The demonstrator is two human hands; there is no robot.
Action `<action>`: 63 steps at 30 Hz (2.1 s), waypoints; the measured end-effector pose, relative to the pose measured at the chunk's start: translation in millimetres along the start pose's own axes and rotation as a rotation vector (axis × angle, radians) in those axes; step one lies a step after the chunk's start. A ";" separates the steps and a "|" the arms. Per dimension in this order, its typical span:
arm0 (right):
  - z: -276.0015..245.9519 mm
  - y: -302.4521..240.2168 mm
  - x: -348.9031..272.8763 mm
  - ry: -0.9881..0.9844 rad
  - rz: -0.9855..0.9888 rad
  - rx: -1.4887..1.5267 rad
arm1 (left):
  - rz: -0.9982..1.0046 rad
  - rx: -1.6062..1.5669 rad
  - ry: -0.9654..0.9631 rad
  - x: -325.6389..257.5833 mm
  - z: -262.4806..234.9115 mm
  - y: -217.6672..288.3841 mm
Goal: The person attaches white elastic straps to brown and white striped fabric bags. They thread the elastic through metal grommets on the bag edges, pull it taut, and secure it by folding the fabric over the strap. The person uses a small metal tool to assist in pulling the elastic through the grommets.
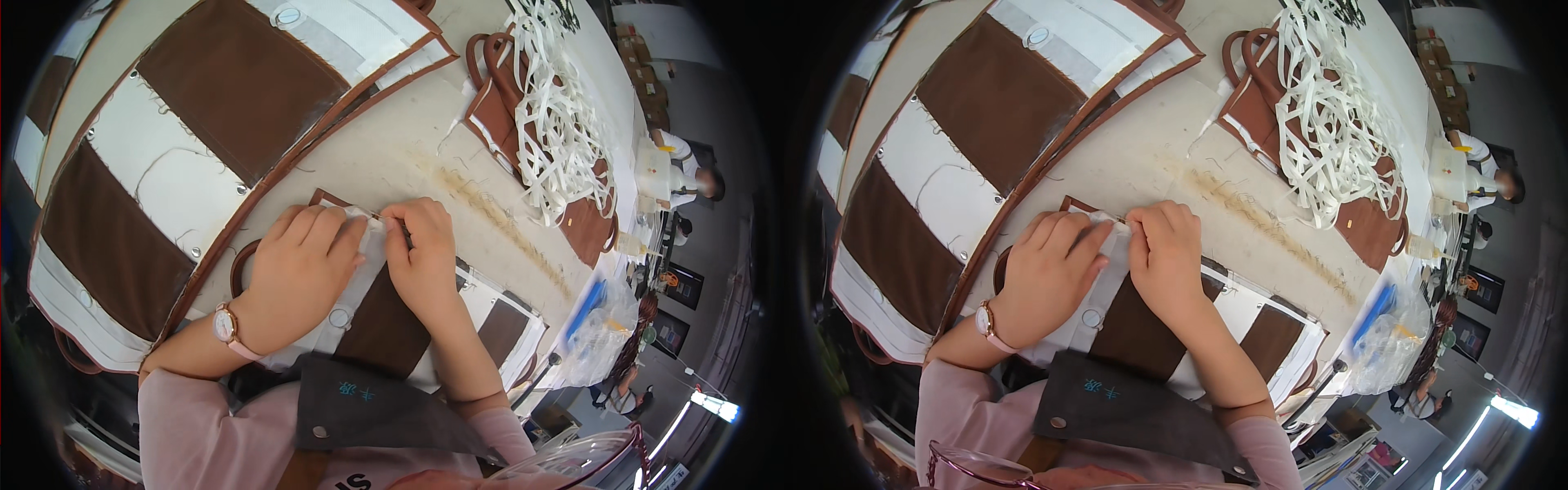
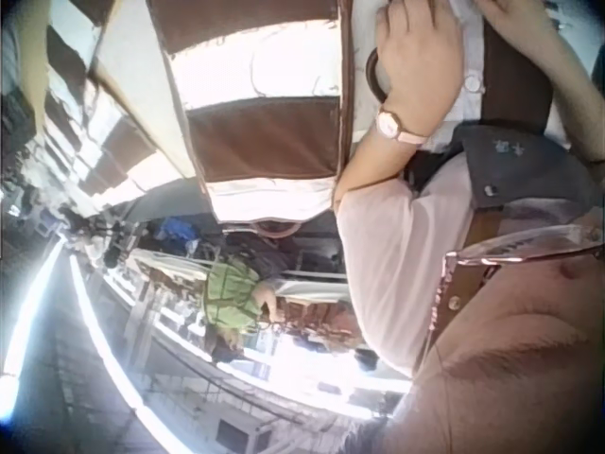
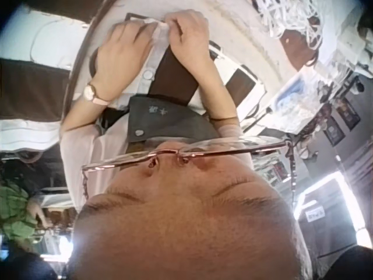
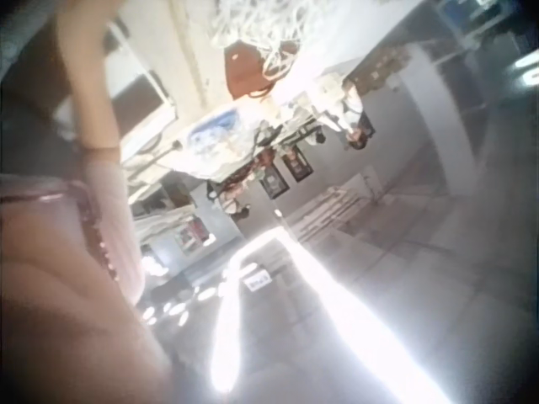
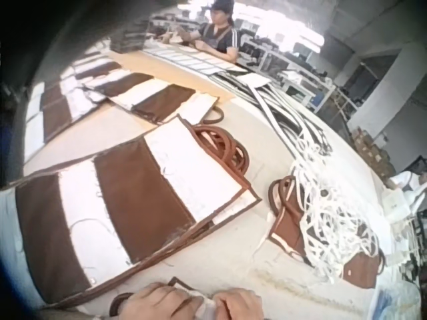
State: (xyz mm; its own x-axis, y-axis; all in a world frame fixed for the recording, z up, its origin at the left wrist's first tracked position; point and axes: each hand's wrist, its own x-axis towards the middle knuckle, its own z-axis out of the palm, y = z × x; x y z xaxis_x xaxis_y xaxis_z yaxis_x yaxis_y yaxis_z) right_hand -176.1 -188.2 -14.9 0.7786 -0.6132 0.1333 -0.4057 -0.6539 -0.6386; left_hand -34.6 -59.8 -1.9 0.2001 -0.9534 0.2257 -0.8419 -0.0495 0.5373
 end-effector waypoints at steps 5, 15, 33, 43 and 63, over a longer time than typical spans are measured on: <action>-9.9 -3.4 -13.9 0.081 -0.023 -0.037 | -0.050 -0.043 0.070 3.6 3.6 -9.2; 1.5 -13.8 7.3 -0.007 0.000 0.060 | 0.018 0.156 0.091 -0.1 3.4 -2.4; 5.3 -11.8 39.1 -0.195 -0.555 -0.323 | 0.044 0.308 -0.010 -14.3 4.4 5.5; 7.6 -7.8 31.6 -0.059 -0.204 -0.058 | 0.051 0.344 -0.015 -15.9 3.9 1.6; 12.5 -13.0 14.5 -0.023 -0.019 0.044 | -0.024 0.282 -0.080 -11.1 -1.3 4.9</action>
State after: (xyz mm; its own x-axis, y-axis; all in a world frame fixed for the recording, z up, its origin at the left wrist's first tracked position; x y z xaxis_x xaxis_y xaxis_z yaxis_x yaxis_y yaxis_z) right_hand -153.6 -183.0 -14.1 0.7972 -0.5898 0.1287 -0.3694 -0.6452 -0.6688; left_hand -40.3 -49.1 -0.8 0.1912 -0.9709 0.1443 -0.9455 -0.1427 0.2925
